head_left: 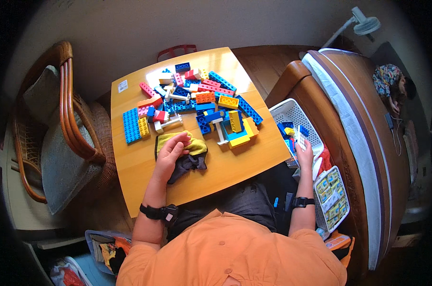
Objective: The person wipes and cleans several large plastic interlocking bricks by hand using a yellow cloth, handling them one at a time and turning them over to clean multiple sides.
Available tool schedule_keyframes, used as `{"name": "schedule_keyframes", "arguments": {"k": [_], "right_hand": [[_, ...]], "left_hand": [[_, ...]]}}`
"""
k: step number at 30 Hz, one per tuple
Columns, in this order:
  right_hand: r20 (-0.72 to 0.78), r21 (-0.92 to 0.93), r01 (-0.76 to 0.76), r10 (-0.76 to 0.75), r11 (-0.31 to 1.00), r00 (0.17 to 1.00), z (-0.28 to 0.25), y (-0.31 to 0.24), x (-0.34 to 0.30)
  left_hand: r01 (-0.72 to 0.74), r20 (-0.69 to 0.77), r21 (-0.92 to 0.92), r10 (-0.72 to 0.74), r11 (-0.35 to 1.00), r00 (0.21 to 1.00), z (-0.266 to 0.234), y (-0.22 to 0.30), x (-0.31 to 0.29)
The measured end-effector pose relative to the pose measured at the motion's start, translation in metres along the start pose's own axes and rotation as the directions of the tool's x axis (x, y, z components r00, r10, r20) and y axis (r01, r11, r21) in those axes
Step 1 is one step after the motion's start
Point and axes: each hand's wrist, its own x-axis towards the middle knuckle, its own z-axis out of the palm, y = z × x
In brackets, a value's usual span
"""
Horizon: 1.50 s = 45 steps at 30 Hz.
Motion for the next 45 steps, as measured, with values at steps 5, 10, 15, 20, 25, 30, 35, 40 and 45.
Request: {"name": "schedule_keyframes", "arguments": {"k": [5, 10, 15, 20, 25, 30, 35, 40, 45], "right_hand": [[-0.233, -0.224, 0.402, -0.449, 0.888, 0.862, 0.004, -0.042, -0.004], [0.007, 0.114, 0.608, -0.612, 0.786, 0.791, 0.024, -0.187, -0.042], [0.143, 0.065, 0.585, -0.588, 0.808, 0.796, 0.072, -0.236, -0.031], [0.382, -0.047, 0.473, -0.422, 0.88, 0.822, 0.092, -0.264, -0.015], [0.067, 0.131, 0.474, -0.485, 0.871, 0.872, 0.077, -0.275, -0.018], [0.226, 0.796, 0.236, -0.637, 0.557, 0.737, 0.046, -0.327, -0.095], [0.377, 0.812, 0.249, -0.8, 0.528, 0.466, 0.094, -0.349, -0.189], [0.206, 0.511, 0.704, -0.865, 0.493, 0.457, 0.101, -0.345, -0.177], [0.587, 0.151, 0.763, -0.679, 0.628, 0.442, 0.11, -0.317, -0.171]], "left_hand": [[0.018, -0.001, 0.034, -0.018, 0.999, 1.0, -0.005, -0.005, 0.0], [0.003, -0.03, 0.034, -0.002, 0.999, 1.0, -0.007, -0.002, -0.002], [-0.011, -0.015, 0.021, 0.011, 1.0, 1.0, -0.004, -0.007, 0.003], [-0.008, -0.026, 0.0, 0.008, 1.0, 1.0, -0.006, -0.008, 0.001], [0.018, -0.057, -0.042, -0.02, 0.999, 0.998, -0.007, -0.005, -0.002], [-0.136, -0.086, 0.017, 0.137, 0.991, 0.987, -0.013, -0.008, -0.002], [-0.233, 0.021, -0.189, 0.241, 0.954, 0.97, -0.009, -0.012, -0.002], [-0.192, -0.195, -0.313, 0.135, 0.93, 0.971, -0.009, 0.0, -0.005], [-0.19, -0.341, -0.348, 0.065, 0.918, 0.938, -0.011, 0.005, 0.0]]}}
